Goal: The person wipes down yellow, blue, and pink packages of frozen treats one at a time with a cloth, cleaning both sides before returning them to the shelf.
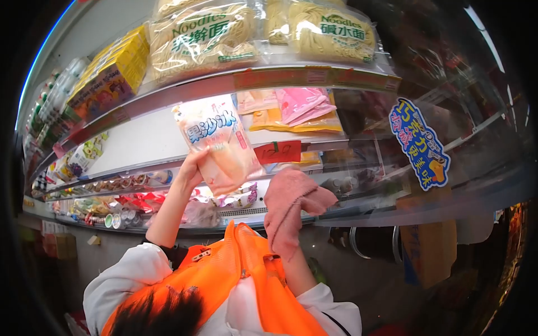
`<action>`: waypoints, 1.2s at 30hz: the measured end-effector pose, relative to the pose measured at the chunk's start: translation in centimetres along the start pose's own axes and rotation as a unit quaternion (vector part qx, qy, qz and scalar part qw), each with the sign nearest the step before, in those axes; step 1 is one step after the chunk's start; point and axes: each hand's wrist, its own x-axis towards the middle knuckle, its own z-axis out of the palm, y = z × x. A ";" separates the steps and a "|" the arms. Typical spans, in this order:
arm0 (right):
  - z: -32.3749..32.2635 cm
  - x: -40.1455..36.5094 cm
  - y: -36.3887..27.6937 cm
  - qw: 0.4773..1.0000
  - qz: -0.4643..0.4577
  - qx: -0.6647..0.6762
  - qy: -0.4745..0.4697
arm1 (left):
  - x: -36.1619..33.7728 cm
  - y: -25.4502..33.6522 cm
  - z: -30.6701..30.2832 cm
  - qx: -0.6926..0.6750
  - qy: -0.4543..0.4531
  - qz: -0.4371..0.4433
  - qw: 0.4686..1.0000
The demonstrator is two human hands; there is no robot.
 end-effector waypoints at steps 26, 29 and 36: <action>-3.4 -3.8 -23.9 0.295 -0.112 0.948 -0.041 | -31.6 0.0 -7.9 0.572 0.028 0.090 0.814; -2.7 -4.8 -25.9 0.313 -0.077 0.945 -0.055 | -33.8 1.3 -8.8 0.578 0.035 0.105 0.809; 0.6 -2.3 -26.1 0.189 -0.198 0.954 -0.123 | -36.7 4.0 -9.9 0.481 0.049 0.075 0.872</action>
